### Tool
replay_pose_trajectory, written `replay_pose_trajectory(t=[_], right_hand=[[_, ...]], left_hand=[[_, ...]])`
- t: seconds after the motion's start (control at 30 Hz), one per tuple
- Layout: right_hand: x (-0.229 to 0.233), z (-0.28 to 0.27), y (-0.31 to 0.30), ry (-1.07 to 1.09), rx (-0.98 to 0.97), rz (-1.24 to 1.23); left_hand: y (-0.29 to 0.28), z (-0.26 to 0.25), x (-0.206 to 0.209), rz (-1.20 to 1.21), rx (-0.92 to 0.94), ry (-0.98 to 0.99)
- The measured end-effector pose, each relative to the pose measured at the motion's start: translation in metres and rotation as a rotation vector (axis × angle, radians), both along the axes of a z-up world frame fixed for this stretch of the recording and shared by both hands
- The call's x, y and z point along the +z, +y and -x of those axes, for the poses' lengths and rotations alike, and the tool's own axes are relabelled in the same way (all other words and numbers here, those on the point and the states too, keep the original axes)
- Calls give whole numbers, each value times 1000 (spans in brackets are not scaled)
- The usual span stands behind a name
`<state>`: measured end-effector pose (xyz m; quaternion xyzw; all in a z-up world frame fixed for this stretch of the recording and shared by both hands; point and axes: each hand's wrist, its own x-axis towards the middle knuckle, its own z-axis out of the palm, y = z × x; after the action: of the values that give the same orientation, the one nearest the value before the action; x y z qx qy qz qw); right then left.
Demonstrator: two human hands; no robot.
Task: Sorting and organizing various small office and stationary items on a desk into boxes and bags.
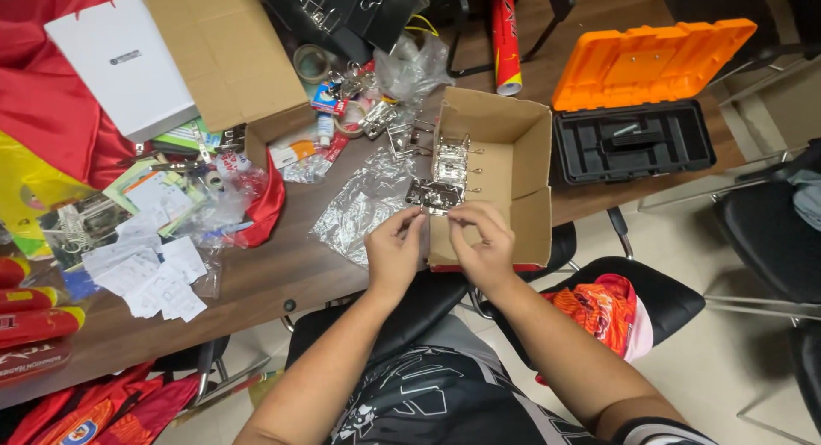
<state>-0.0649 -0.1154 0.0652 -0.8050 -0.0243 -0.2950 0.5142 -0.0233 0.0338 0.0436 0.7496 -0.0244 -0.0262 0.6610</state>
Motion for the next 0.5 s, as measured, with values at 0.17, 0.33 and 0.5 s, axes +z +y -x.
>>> replay_pose_trajectory(t=[0.17,0.33,0.5], right_hand=[[-22,0,-33,320,-79,-195],[-42,2,-53,450,36,-425],[-48,-7,-64,508,-32,-437]], left_hand=[[-10,1,-15,186,4,134],[-23,4,-16,222,-39,126],[-29,2,-9,158,-77,136]])
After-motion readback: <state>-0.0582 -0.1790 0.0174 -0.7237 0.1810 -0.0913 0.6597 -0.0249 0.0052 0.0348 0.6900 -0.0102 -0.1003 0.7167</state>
